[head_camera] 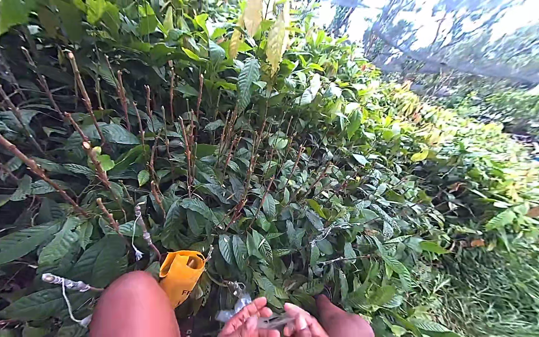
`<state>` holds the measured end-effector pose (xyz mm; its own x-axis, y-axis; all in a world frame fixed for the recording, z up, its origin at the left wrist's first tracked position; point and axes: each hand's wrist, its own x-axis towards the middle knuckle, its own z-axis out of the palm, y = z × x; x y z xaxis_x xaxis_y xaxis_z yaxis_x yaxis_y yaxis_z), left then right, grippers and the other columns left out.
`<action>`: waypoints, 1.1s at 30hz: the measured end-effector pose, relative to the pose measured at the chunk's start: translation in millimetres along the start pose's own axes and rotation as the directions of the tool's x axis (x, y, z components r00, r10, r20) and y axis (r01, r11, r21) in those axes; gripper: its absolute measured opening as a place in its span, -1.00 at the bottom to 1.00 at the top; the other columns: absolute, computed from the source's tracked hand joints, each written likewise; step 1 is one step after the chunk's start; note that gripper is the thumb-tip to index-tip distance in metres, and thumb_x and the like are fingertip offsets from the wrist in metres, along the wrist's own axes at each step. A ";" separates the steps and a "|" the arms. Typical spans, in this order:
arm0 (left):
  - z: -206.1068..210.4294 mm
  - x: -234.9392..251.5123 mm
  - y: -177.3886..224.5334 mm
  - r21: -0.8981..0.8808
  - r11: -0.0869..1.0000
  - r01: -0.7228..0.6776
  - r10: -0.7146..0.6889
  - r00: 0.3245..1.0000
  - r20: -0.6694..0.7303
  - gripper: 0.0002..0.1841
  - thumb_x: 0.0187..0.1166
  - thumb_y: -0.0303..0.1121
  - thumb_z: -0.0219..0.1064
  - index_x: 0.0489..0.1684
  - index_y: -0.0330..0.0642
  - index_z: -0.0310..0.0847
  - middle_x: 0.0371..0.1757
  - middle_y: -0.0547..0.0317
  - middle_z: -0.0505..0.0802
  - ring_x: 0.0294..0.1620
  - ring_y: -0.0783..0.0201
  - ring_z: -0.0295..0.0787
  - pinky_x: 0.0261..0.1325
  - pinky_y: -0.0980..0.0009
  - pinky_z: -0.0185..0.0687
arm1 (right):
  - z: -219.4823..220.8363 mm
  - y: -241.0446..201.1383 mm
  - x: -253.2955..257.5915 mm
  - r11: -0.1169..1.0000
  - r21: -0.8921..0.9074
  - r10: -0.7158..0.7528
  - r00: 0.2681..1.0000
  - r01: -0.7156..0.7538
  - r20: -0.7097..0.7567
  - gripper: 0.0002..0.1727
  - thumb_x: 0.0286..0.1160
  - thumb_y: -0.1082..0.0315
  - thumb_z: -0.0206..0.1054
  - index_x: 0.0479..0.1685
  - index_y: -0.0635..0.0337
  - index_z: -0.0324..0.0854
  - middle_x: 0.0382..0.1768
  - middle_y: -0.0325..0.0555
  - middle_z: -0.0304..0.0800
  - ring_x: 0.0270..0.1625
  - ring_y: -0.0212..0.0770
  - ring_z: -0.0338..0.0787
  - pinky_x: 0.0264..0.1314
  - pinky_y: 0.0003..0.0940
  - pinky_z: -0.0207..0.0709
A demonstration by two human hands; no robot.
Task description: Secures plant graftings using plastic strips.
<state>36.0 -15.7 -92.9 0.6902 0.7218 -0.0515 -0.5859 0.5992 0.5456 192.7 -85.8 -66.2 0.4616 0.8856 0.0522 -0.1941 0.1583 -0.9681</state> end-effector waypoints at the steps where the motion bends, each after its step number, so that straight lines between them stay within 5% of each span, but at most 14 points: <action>1: 3.2 0.8 6.8 -0.016 1.000 -0.026 0.025 0.997 -0.076 -0.60 0.81 -0.26 0.05 0.52 -0.19 0.45 0.23 0.00 0.84 0.03 0.07 0.90 0.06 0.15 0.86 | -2.3 -9.8 4.2 0.990 0.125 0.075 0.997 -0.071 -0.029 -0.66 0.85 0.37 -0.04 0.12 0.19 0.69 -0.02 -0.19 0.91 -0.29 -0.42 0.83 -0.23 -0.48 0.75; 5: 21.4 17.0 46.4 0.319 0.921 -0.224 0.323 0.896 -0.304 -0.69 0.77 -0.47 -0.08 0.16 -0.32 0.61 -0.19 0.06 0.91 -0.18 0.17 0.92 0.01 0.23 0.87 | -31.9 -55.1 31.0 0.887 0.408 0.264 0.963 -0.218 -0.059 -0.63 0.94 0.28 -0.22 -0.09 0.02 0.54 -0.21 -0.15 0.95 -0.39 -0.34 0.89 -0.36 -0.49 0.76; 8: 27.6 55.4 63.3 0.588 0.799 -0.125 0.376 0.867 -0.326 -0.64 0.74 -0.48 0.05 0.41 -0.42 0.48 0.01 -0.06 0.83 -0.03 0.11 0.87 0.12 0.19 0.83 | -49.1 -63.5 47.9 0.881 0.442 0.234 0.968 -0.170 -0.093 -0.56 0.94 0.25 -0.17 -0.14 0.07 0.67 -0.26 -0.15 0.94 -0.22 -0.27 0.94 -0.09 -0.36 0.84; 11: 11.1 117.0 71.4 0.725 0.684 0.081 0.395 0.795 -0.461 -0.47 0.74 -0.48 0.15 0.69 -0.38 0.21 0.24 -0.21 0.67 0.06 0.03 0.80 0.10 0.14 0.79 | -50.0 -63.7 57.0 0.916 0.372 0.188 0.980 -0.150 -0.068 -0.74 0.77 0.57 -0.01 0.11 0.24 0.60 -0.08 -0.06 0.95 0.00 -0.17 0.96 0.21 -0.26 0.81; 15: -29.9 178.0 95.7 0.836 0.480 0.264 0.589 0.609 -0.531 -0.40 0.67 -0.46 0.25 0.71 -0.36 0.19 0.34 -0.33 0.65 0.26 -0.15 0.69 0.31 -0.07 0.63 | -45.5 -62.8 61.1 0.960 0.219 0.180 0.984 -0.172 -0.016 -0.77 0.72 0.61 0.04 -0.07 0.23 0.63 -0.11 -0.04 0.93 -0.30 -0.23 0.93 -0.20 -0.36 0.84; 18: -55.9 184.6 113.3 0.913 0.163 0.374 0.622 0.679 -0.390 -0.50 0.72 -0.36 0.25 0.60 -0.36 0.36 0.38 -0.35 0.70 0.33 -0.22 0.71 0.43 -0.13 0.57 | -37.0 -70.3 65.7 0.967 0.132 0.214 0.976 -0.219 0.047 -0.84 0.75 0.59 0.00 -0.08 0.24 0.48 0.13 0.10 0.89 -0.36 -0.12 0.95 -0.43 -0.33 0.82; 21: -85.1 171.8 124.9 0.957 -0.023 0.289 0.610 0.763 -0.215 -0.63 0.78 -0.33 0.17 0.41 -0.35 0.57 0.21 -0.27 0.82 0.27 -0.18 0.78 0.43 -0.16 0.56 | -20.2 -72.6 76.7 0.973 0.095 0.198 0.973 -0.210 0.116 -0.89 0.69 0.61 0.07 -0.04 0.25 0.43 0.10 0.18 0.88 -0.29 -0.04 0.96 -0.33 -0.26 0.84; 25: -110.3 144.1 134.8 0.993 -0.032 0.115 0.561 0.824 -0.078 -0.68 0.74 -0.38 0.24 0.29 -0.40 0.64 0.09 -0.21 0.87 0.14 -0.08 0.85 0.36 -0.10 0.65 | 0.5 -50.1 105.5 0.980 0.003 0.200 0.973 -0.201 0.113 -0.81 0.58 0.61 0.25 0.10 0.37 0.55 -0.13 0.10 0.87 -0.20 -0.08 0.93 -0.10 -0.21 0.86; 29: -117.3 133.7 134.4 0.999 -0.044 0.016 0.446 0.895 0.006 -0.73 0.71 -0.39 0.27 0.21 -0.32 0.74 0.09 -0.11 0.90 0.15 0.01 0.87 0.38 -0.03 0.66 | 27.7 -23.3 143.3 0.941 -0.127 0.323 0.944 -0.314 0.064 -0.86 0.68 0.54 0.24 0.07 0.39 0.58 -0.05 0.14 0.84 -0.29 -0.08 0.92 -0.24 -0.23 0.86; 33: -122.5 143.1 131.2 0.999 0.006 -0.047 0.330 0.943 0.043 -0.74 0.72 -0.36 0.26 0.18 -0.27 0.77 0.13 -0.03 0.90 0.17 0.13 0.86 0.43 0.09 0.65 | 54.4 9.0 176.6 0.919 -0.171 0.367 0.929 -0.354 0.049 -0.86 0.64 0.58 0.27 0.05 0.37 0.47 -0.18 0.12 0.78 -0.35 -0.05 0.89 -0.29 -0.18 0.85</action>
<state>5.9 208.6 -131.1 0.4754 0.8637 0.1673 0.3885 -0.3767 0.8410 225.4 95.8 -52.3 0.3151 0.9022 -0.2945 -0.1936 -0.2427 -0.9506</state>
